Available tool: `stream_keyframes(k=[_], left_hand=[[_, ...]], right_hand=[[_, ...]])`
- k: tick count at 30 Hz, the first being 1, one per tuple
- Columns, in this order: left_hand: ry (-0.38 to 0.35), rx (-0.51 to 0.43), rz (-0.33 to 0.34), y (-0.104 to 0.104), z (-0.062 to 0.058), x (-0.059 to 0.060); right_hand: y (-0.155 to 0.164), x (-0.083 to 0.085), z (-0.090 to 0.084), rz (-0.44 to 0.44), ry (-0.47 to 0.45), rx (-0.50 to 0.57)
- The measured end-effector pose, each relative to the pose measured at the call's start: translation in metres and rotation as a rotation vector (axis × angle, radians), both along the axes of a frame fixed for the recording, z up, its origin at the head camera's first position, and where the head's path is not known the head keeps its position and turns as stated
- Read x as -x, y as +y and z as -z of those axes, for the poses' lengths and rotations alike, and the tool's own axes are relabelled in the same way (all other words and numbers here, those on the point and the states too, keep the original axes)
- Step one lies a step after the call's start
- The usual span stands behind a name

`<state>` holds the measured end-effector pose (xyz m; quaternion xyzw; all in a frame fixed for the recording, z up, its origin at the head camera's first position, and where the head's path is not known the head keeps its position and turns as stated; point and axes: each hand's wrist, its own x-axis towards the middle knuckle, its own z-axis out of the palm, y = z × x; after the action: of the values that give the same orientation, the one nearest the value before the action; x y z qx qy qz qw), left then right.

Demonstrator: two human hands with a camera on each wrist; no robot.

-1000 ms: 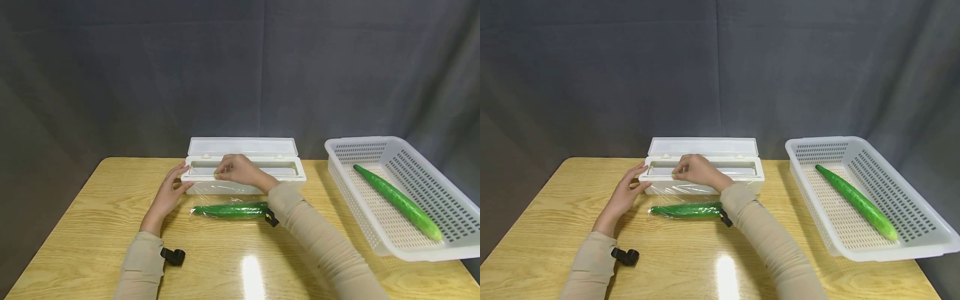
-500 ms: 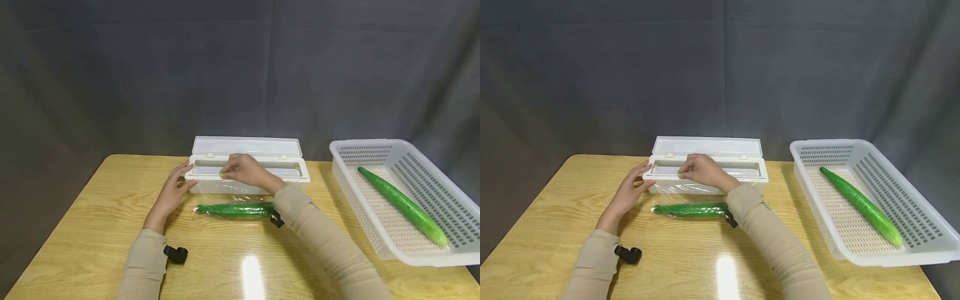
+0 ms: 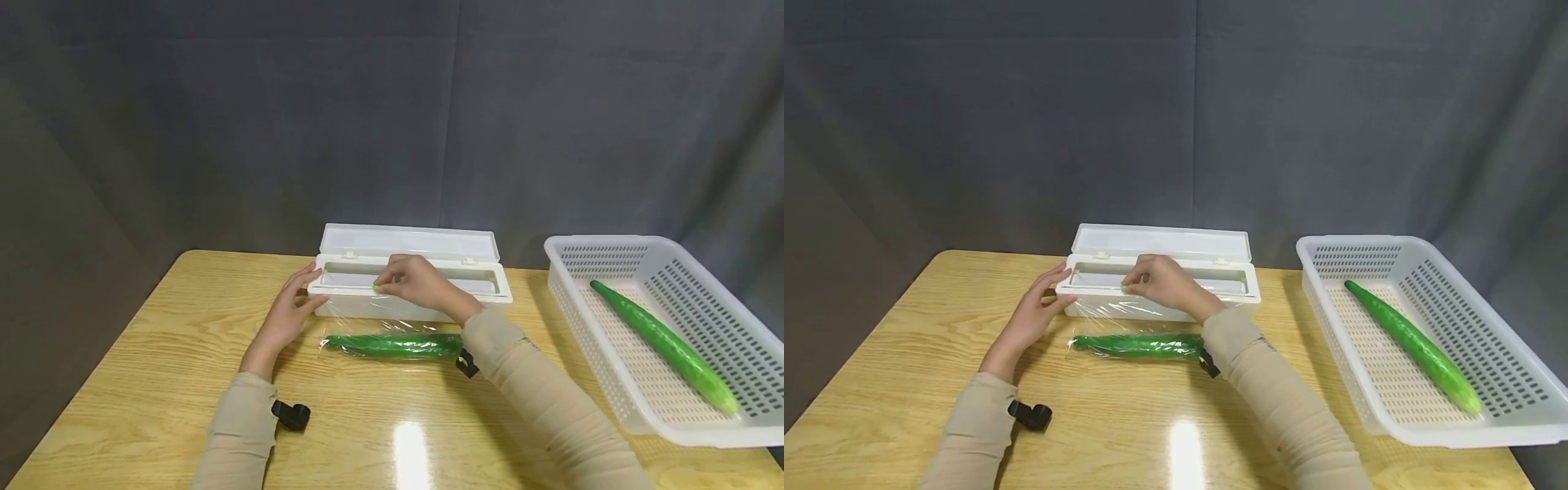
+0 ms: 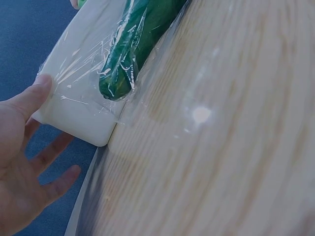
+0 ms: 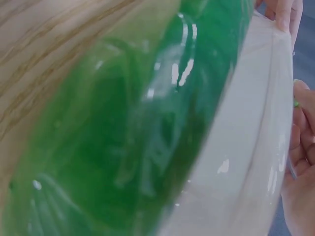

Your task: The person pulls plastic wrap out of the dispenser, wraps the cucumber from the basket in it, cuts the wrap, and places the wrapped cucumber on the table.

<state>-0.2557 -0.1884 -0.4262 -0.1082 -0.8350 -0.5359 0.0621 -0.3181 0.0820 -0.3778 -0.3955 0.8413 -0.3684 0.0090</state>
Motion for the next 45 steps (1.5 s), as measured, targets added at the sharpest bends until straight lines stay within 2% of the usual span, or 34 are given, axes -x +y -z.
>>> stream_keyframes(k=[9,23,45], left_hand=[[-0.021,0.004,0.008,0.002,0.000,0.000],[-0.004,0.017,0.002,-0.004,0.000,0.001],[0.004,0.000,0.009,-0.001,-0.001,0.000]], right_hand=[[0.011,-0.002,-0.002,0.003,0.013,-0.020],[0.028,-0.003,-0.004,0.038,0.064,-0.046],[0.042,-0.008,-0.004,0.055,0.074,-0.028]])
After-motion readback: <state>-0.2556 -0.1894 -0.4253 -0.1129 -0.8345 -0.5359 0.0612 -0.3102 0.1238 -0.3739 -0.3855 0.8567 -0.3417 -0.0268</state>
